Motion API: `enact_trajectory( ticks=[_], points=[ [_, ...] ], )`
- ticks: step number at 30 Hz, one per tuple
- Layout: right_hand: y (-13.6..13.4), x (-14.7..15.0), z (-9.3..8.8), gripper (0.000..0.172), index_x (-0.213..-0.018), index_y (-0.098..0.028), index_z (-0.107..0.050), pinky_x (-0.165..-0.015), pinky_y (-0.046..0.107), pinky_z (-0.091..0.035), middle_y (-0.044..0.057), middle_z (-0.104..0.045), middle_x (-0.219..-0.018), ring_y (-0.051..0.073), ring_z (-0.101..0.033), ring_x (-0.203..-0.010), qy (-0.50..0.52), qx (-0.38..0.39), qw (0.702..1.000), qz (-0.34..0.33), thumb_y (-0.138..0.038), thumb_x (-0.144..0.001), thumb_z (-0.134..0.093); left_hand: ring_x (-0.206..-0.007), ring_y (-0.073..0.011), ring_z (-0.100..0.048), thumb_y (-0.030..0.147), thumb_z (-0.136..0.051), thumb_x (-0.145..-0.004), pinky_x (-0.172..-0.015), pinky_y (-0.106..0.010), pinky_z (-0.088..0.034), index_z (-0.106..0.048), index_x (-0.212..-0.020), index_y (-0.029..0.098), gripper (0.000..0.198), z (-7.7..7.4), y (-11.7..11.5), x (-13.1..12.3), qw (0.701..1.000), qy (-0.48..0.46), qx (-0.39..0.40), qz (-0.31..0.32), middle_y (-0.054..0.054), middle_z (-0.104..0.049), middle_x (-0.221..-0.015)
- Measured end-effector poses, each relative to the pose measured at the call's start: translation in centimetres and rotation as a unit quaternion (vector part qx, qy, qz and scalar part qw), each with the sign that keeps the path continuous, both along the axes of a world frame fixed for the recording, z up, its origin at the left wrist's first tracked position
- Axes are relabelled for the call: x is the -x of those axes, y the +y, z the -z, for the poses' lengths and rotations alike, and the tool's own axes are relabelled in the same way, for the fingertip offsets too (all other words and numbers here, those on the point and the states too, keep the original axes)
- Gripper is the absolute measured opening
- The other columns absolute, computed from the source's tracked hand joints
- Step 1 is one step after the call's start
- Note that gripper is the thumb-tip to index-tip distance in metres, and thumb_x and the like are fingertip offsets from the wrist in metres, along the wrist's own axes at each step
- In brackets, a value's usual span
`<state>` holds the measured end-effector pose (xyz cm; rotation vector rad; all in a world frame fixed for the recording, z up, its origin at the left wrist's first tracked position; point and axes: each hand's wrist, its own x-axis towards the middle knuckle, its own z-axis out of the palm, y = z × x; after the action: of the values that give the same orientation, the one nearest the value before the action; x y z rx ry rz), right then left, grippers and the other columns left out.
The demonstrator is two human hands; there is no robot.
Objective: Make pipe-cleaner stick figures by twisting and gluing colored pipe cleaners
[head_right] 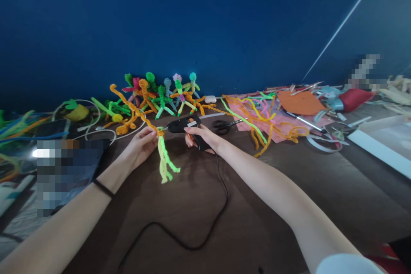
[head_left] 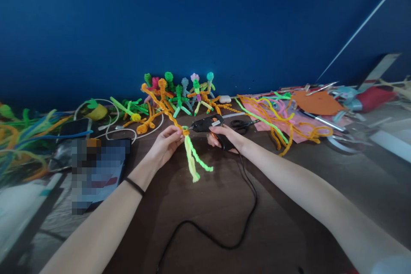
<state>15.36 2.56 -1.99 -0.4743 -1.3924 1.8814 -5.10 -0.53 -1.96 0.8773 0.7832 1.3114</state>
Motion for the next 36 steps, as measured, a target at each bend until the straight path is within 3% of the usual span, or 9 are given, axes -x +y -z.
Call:
enact_trajectory(
  ticks=[15, 36],
  points=[
    [-0.19, 0.01, -0.53, 0.034, -0.048, -0.016, -0.044, -0.055, 0.027, -0.033, -0.002, -0.044, -0.038, 0.009, -0.042, -0.043, -0.001, -0.016, 1.000, -0.017, -0.027, -0.080, -0.048, -0.059, -0.0056, -0.055, 0.015, -0.073, -0.060, -0.063, -0.017, -0.046, -0.062, -0.063, 0.014, 0.012, -0.22, -0.02, -0.03, 1.000, -0.002, 0.007, 0.000, 0.002, -0.060, -0.063],
    [-0.25, 0.15, -0.85, 0.033, -0.050, -0.019, -0.040, -0.051, 0.027, -0.028, -0.004, -0.041, -0.036, 0.008, -0.036, -0.040, 0.001, -0.017, 0.999, -0.033, -0.032, -0.078, -0.051, -0.061, -0.0067, -0.056, 0.016, -0.072, -0.061, -0.065, -0.019, -0.046, -0.062, -0.064, 0.015, 0.011, -0.14, -0.03, 0.13, 1.000, 0.005, 0.007, -0.002, 0.002, -0.061, -0.065]
  ],
)
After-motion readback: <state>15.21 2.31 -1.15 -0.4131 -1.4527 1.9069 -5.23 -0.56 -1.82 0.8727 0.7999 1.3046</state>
